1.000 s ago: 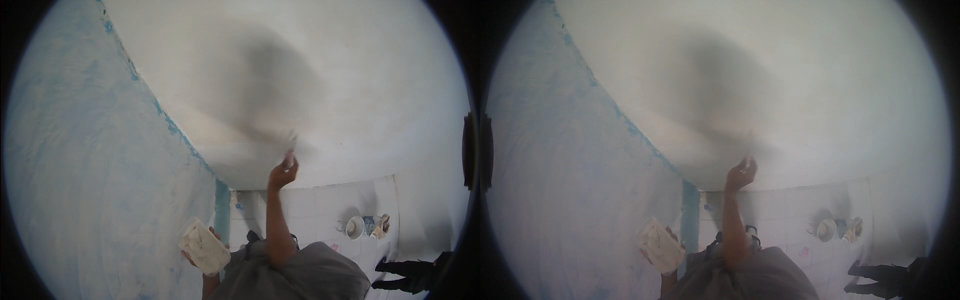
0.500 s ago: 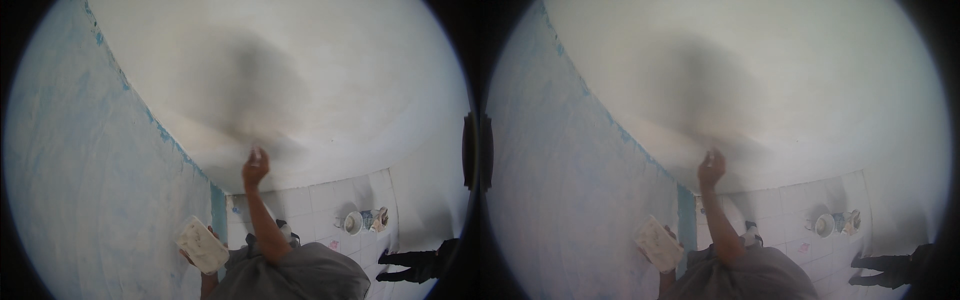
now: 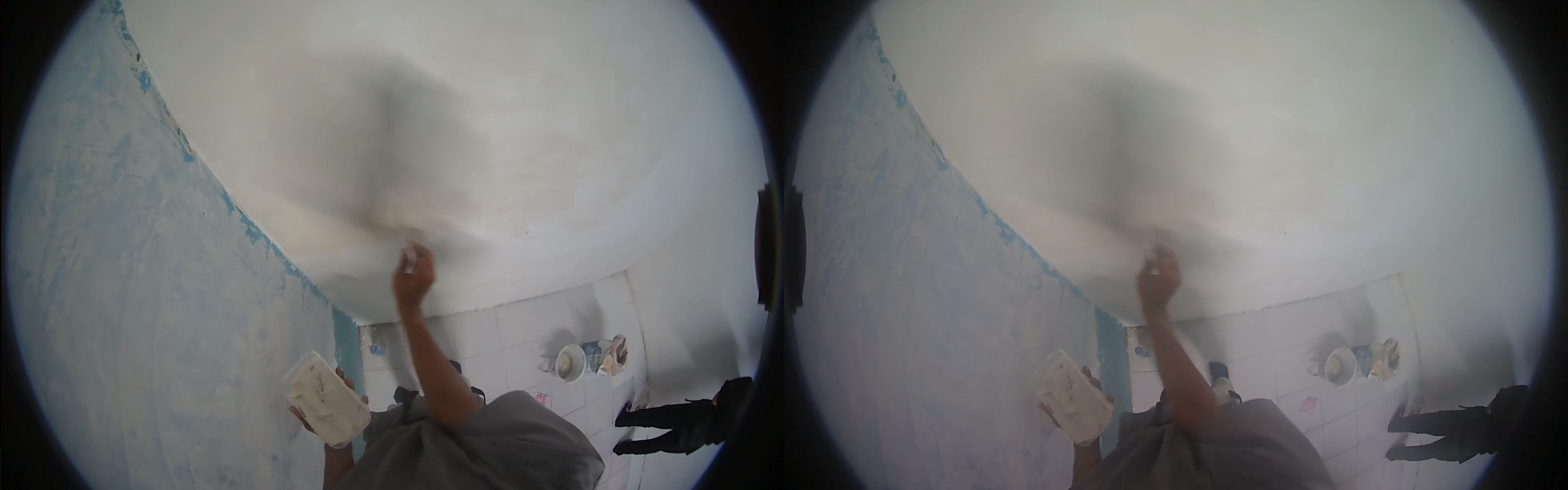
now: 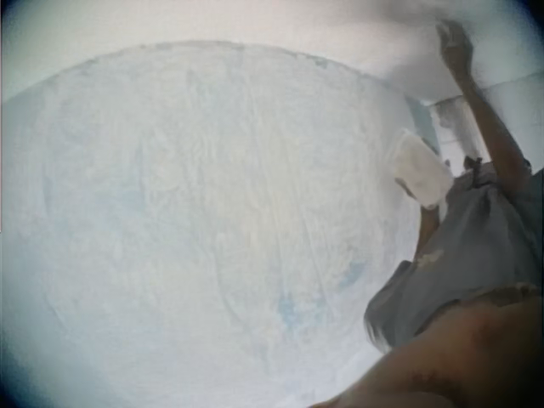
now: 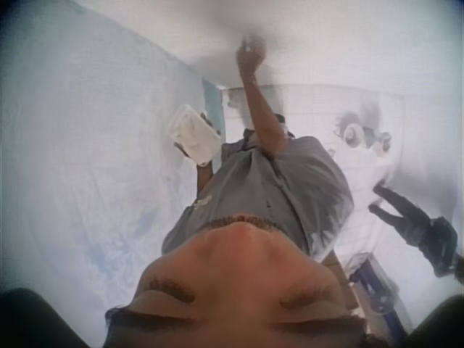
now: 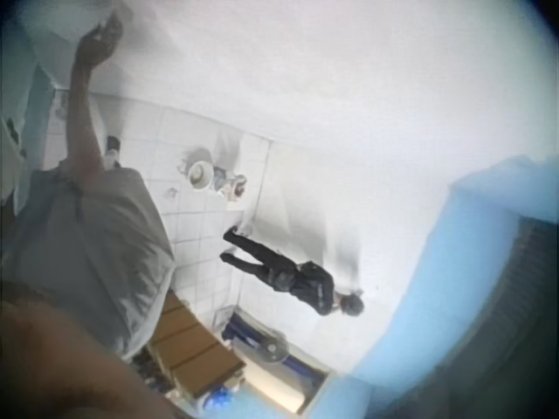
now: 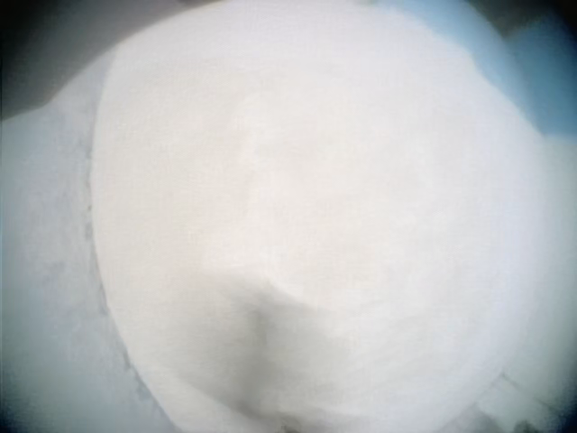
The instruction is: The person applies white plaster to a wall corner and ceiling using a trowel and a container. They repeatedly scoop plaster from the container and spread it onto the wall and ceiling surfaces.
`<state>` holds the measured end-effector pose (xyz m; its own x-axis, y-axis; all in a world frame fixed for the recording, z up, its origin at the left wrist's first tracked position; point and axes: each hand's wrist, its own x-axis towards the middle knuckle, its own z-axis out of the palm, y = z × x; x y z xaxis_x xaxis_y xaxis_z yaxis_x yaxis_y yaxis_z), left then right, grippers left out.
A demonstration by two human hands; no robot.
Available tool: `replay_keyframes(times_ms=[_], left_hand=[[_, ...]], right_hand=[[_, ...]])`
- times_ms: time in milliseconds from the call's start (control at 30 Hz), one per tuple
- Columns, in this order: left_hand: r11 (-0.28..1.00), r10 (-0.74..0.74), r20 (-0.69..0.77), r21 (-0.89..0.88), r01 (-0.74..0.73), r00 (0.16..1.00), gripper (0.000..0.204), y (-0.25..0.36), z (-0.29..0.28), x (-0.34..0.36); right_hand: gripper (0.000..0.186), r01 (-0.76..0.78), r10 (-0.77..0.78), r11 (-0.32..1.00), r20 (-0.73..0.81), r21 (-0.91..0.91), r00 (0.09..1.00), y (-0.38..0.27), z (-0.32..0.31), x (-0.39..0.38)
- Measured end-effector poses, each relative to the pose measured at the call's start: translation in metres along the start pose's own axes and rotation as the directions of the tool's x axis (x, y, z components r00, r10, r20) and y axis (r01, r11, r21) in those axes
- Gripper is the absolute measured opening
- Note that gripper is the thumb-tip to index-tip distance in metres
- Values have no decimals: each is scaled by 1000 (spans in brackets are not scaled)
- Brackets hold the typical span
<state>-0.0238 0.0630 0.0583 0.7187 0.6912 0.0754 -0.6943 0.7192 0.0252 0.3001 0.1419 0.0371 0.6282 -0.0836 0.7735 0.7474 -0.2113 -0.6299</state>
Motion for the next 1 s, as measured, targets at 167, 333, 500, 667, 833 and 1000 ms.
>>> replay_keyframes(times_ms=[167,333,500,667,833,1000], left_hand=[[999,-2,-13,-33,2,1000,100,4,0,10],[997,-38,43,73,34,998,91,13,-3,10],[991,13,46,129,-19,999,92,21,-14,1],[993,113,11,12,-113,994,100,15,-13,-6],[989,126,31,68,-128,992,97,14,-13,-28],[873,336,-103,407,-268,936,97,20,-42,-39]], right_hand=[[23,-468,444,877,-189,-108,876,87,-46,57],[28,-355,322,928,-241,-109,915,48,8,70],[25,-139,136,989,-60,-42,989,-49,41,39],[32,-221,199,971,205,94,958,-83,47,16],[51,-94,89,993,80,73,993,-69,27,2],[47,-101,108,992,113,-70,988,-104,75,-12]])
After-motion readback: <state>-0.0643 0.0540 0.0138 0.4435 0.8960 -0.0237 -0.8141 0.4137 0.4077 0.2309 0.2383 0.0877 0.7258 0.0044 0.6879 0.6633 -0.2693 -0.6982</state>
